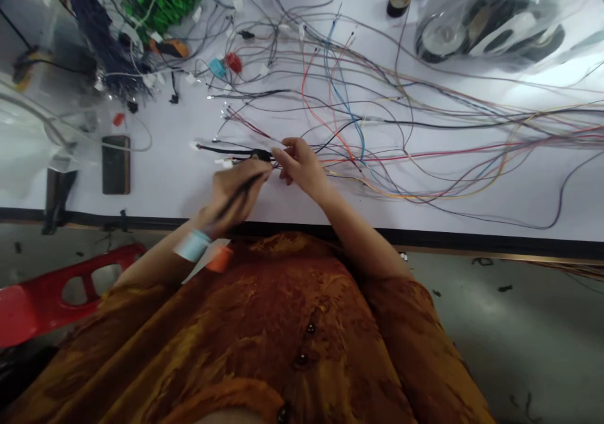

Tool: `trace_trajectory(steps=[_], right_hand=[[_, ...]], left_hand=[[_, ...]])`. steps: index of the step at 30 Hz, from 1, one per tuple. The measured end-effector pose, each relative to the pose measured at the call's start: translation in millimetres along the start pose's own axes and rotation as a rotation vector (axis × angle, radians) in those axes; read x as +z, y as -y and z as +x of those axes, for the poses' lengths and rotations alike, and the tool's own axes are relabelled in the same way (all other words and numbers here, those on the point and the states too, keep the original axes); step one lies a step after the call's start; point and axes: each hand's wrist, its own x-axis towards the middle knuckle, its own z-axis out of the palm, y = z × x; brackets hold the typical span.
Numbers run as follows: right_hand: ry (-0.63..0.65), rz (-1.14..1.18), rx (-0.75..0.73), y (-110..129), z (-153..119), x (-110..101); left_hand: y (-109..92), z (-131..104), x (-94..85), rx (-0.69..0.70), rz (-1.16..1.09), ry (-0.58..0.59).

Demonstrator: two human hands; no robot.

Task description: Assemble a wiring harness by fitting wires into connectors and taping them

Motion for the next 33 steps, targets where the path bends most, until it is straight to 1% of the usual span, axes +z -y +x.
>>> trace_trajectory(steps=[2, 3, 4, 5, 6, 7, 9, 10, 11, 12, 13, 15, 16, 18, 19, 20, 22, 23, 24, 26, 28, 29, 31, 33], right_hand=[[0.175, 0.058, 0.117, 6, 21, -6], [0.218, 0.075, 0.163, 8, 29, -8], [0.212, 0.099, 0.204, 9, 35, -10], [0.161, 0.128, 0.238, 9, 37, -13], [0.092, 0.153, 0.26, 9, 37, -15], [0.017, 0.163, 0.258, 7, 33, -18], [-0.093, 0.097, 0.172, 3, 17, -20], [-0.117, 0.032, 0.104, 0, 5, -18], [-0.123, -0.039, 0.032, -4, -7, -15], [-0.114, -0.107, -0.034, -9, -18, -9], [-0.09, -0.167, -0.089, -15, -29, -1], [0.002, -0.247, -0.167, -27, -43, 15], [0.049, -0.266, -0.19, -32, -46, 22], [0.08, -0.262, -0.209, -39, -45, 26], [0.057, -0.255, -0.212, -38, -42, 24], [0.009, -0.257, -0.213, -36, -37, 19], [-0.097, -0.284, -0.228, -26, -25, 3], [-0.102, -0.313, -0.245, -19, -19, -6], [-0.057, -0.353, -0.265, -12, -13, -13], [0.136, -0.447, -0.299, 0, 0, -24], [0.334, -0.534, -0.295, 7, 11, -26], [0.389, -0.561, -0.284, 8, 14, -26], [0.419, -0.572, -0.279, 6, 19, -23], [0.387, -0.524, -0.286, 1, 19, -21]], left_hand=[[-4, -13, -0.3, 0.157, 0.13, 0.141], [-3, -17, -0.2, 0.235, 0.192, 0.196], [1, -20, -0.1, 0.286, 0.228, 0.204], [7, -21, 0.4, 0.299, 0.22, 0.174], [14, -21, 1.1, 0.258, 0.163, 0.099], [22, -19, 2.1, 0.177, 0.082, 0.006], [39, -10, 5.0, -0.042, -0.1, -0.174], [46, -4, 6.5, -0.142, -0.178, -0.233], [51, 3, 7.9, -0.216, -0.238, -0.265], [54, 10, 9.1, -0.258, -0.278, -0.278], [56, 17, 10.1, -0.268, -0.299, -0.273], [53, 27, 11.5, -0.248, -0.313, -0.243], [50, 30, 12.1, -0.236, -0.318, -0.219], [43, 31, 13.2, -0.225, -0.331, -0.175], [39, 28, 13.6, -0.217, -0.331, -0.158], [35, 25, 13.7, -0.202, -0.314, -0.142], [27, 17, 13.0, -0.144, -0.199, -0.095], [24, 14, 12.1, -0.115, -0.12, -0.068], [20, 13, 10.9, -0.093, -0.045, -0.042], [12, 13, 7.9, -0.085, 0.052, 0.001], [2, 17, 5.3, -0.11, 0.161, 0.072], [-3, 19, 4.6, -0.117, 0.259, 0.12], [-12, 20, 5.0, -0.11, 0.468, 0.211], [-19, 17, 7.5, -0.087, 0.595, 0.256]])
